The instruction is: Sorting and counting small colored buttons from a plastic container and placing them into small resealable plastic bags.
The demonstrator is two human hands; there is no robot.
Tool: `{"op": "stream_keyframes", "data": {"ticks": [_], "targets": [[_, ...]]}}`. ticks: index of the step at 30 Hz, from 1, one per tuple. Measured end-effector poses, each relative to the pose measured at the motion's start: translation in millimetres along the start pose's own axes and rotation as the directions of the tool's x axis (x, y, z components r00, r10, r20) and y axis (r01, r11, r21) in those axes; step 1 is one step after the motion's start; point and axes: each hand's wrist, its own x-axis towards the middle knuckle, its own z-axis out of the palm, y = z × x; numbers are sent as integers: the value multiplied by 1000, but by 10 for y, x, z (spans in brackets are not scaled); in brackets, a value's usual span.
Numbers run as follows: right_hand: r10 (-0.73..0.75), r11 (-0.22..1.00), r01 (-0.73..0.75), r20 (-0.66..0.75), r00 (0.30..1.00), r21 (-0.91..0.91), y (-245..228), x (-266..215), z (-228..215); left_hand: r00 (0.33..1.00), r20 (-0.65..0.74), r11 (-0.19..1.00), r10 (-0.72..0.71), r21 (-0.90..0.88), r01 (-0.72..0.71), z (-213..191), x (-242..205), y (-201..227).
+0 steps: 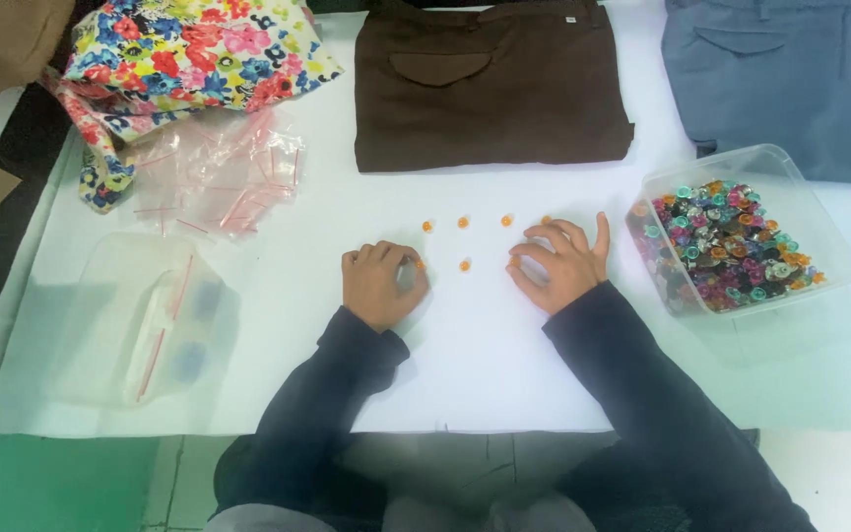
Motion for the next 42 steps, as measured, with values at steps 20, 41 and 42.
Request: {"op": "stream_keyframes", "data": {"ticks": [20, 41, 42], "targets": [[61, 982, -61, 6, 998, 178, 528, -239, 8, 922, -97, 927, 374, 28, -373, 484, 278, 391], [69, 984, -66, -11, 998, 167, 441, -230, -7, 955, -50, 955, 294, -19, -295, 350, 200, 384], [71, 984, -70, -2, 997, 164, 446, -224, -12, 957, -50, 957, 287, -13, -288, 377, 213, 367]]}}
